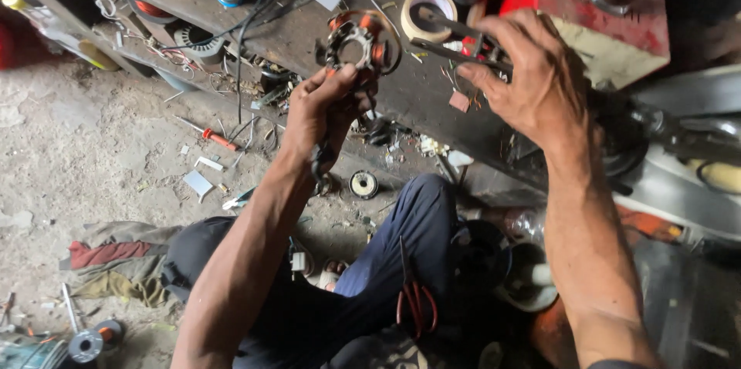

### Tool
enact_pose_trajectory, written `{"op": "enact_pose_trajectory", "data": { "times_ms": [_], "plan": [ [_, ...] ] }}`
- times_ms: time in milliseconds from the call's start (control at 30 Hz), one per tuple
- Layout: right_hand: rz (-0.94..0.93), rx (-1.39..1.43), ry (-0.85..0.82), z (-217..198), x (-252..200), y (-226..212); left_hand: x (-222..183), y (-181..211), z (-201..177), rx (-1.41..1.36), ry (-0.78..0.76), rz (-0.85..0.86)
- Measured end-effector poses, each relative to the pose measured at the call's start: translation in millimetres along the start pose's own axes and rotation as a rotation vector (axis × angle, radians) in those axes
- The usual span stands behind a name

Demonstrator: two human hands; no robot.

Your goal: Repairing an electrical stator by cutting insulation material, applying glue, and using pliers to secure components.

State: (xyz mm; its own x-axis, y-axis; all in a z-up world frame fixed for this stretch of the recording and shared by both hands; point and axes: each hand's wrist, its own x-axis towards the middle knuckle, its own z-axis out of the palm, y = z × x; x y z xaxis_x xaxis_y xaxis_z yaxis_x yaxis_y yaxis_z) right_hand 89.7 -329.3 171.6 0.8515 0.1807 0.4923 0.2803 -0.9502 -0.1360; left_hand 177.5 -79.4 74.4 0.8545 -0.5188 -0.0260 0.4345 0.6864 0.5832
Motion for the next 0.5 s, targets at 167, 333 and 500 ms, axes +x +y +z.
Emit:
{"op": "enact_pose_trajectory", "data": {
  "times_ms": [167, 333, 500],
  "plan": [
    [0.067, 0.014, -0.176, 3, 3, 17, 33, 1, 7, 0.106, 0.154, 0.028],
    [0.17, 0.01, -0.317, -1, 6, 24, 43, -7, 7, 0.089, 0.137, -0.01],
    [0.216, 0.048, -0.384, -8, 12, 23, 43, -7, 18, 0.283, 0.153, 0.049]
  ]
}}
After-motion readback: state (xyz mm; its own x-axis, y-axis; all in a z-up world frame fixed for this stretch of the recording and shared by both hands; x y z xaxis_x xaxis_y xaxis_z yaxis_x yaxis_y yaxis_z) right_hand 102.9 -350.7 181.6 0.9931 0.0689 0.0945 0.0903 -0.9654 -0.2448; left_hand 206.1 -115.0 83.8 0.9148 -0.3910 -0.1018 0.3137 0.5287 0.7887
